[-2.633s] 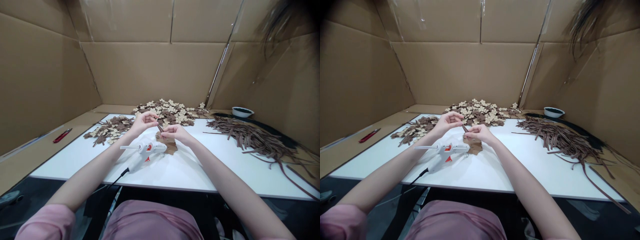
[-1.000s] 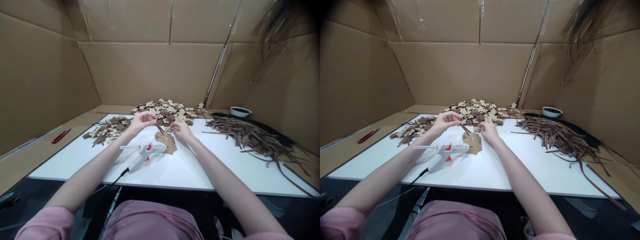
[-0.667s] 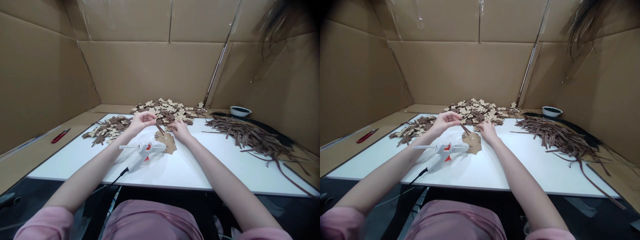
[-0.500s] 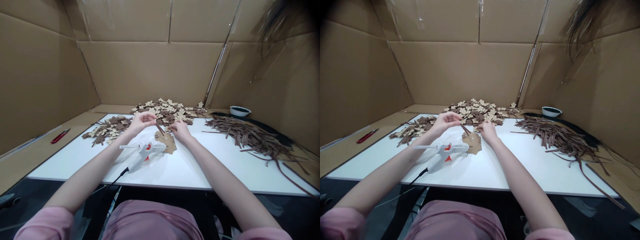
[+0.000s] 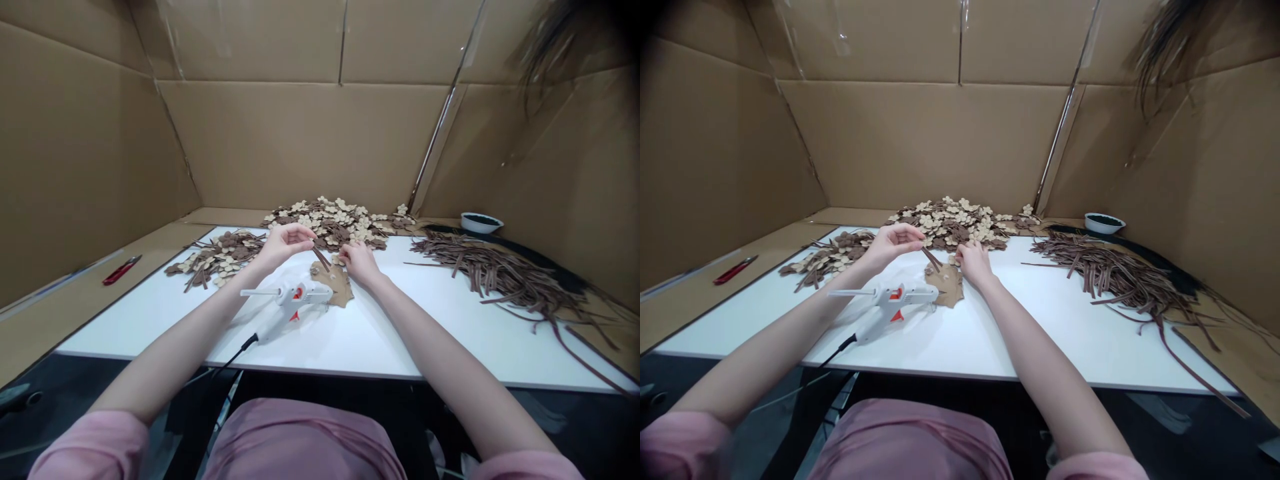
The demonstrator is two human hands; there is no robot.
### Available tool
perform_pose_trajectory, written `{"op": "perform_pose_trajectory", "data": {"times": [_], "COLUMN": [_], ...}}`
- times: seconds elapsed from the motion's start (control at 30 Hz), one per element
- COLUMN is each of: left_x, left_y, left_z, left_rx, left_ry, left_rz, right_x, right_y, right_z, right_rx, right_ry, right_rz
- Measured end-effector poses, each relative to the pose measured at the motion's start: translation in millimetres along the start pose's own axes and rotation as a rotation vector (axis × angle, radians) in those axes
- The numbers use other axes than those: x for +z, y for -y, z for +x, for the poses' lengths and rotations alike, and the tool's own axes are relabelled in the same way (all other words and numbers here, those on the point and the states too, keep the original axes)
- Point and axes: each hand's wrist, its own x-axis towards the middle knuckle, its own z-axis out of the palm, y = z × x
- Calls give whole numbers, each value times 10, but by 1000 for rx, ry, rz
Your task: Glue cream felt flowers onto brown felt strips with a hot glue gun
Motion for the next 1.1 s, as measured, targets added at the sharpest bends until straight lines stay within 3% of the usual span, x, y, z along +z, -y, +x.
{"op": "perform_pose_trajectory", "data": {"times": [0.37,0.73,0.97,1.1], "left_x": [-11,-6,-9,-22], "left_y": [-15,3,4,8], "left_z": [-4,-3,-1,-4], "left_rx": [0,-18,4,-10], "left_ry": [-12,-5,-2,9], "left_rz": [43,-2,18,4], "right_x": [-9,88,106,99], "right_y": [-172,-176,-178,-188], "right_z": [52,40,53,61], "right_rx": [7,-49,-48,-49], "right_ry": [-115,5,-11,-58], "right_rz": [225,211,146,220]}}
